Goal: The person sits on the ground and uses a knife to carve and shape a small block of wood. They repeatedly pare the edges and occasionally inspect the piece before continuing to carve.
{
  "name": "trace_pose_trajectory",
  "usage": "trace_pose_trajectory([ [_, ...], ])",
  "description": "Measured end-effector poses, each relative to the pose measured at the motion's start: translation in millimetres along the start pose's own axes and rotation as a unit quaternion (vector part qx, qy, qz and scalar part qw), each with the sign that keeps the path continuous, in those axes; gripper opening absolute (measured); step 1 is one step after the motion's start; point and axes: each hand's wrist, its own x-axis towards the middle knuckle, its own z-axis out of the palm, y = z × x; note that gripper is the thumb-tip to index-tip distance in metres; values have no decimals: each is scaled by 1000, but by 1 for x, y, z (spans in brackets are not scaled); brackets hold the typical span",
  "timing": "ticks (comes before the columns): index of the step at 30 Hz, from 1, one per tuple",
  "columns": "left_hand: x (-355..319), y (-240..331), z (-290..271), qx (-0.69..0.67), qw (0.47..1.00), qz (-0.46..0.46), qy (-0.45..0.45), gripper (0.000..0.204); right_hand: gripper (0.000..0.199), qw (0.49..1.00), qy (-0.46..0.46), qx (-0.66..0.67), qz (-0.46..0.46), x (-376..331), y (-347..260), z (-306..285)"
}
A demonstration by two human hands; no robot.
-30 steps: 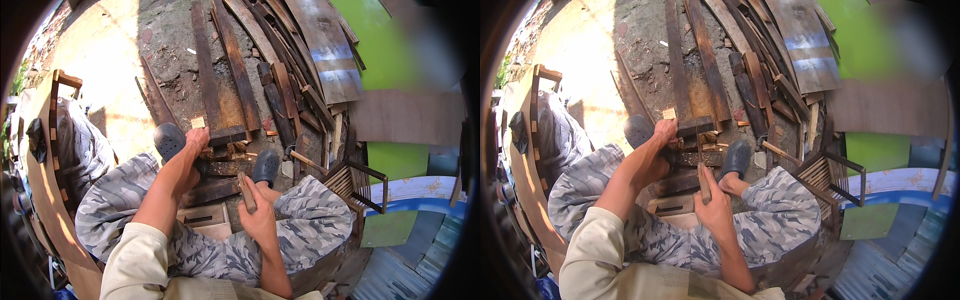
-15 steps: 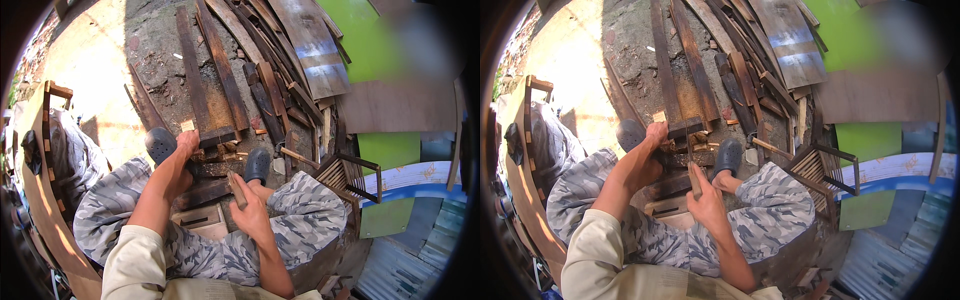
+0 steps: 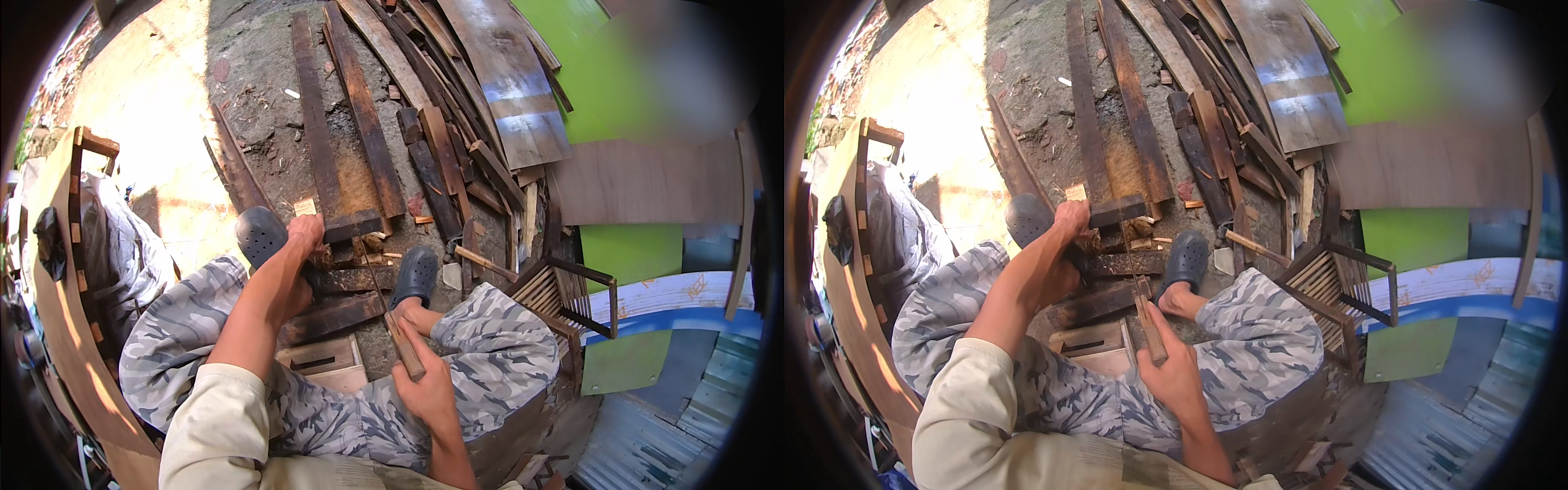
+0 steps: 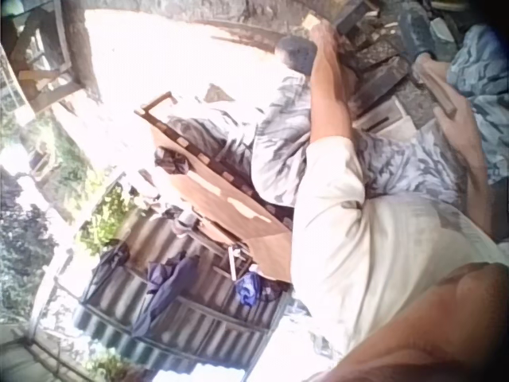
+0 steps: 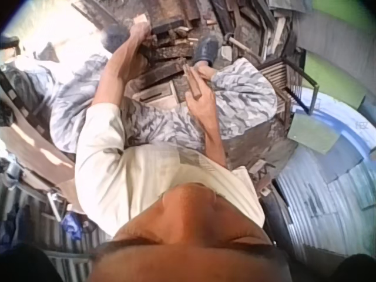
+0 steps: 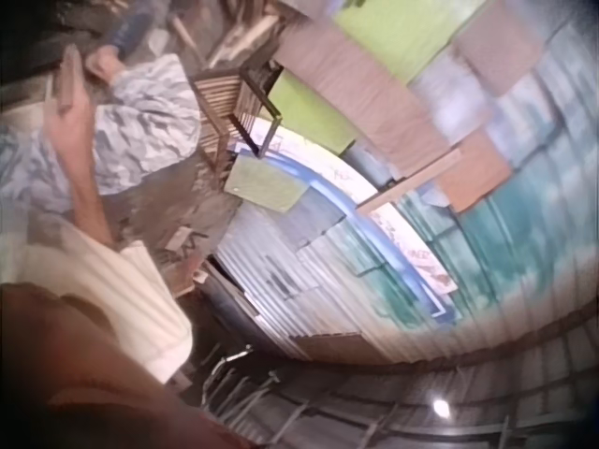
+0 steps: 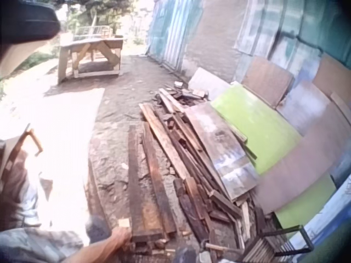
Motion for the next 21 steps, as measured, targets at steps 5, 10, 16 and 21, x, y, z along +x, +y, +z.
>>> trace_pose_trajectory([
  [5,-3,14,-16,-4,1000,16,1,46,62,993,-19,-58,104,114,17,35],
  [10,4,-6,2,-11,1000,9,27,46,64,999,-4,-25,-28,18,0,7],
  [16,3,4,-3,0,1000,2,17,44,61,998,-1,-54,22,33,-24,-4],
  [21,2,13,-10,-9,999,44,10,31,65,995,-29,-49,78,92,6,31],
])
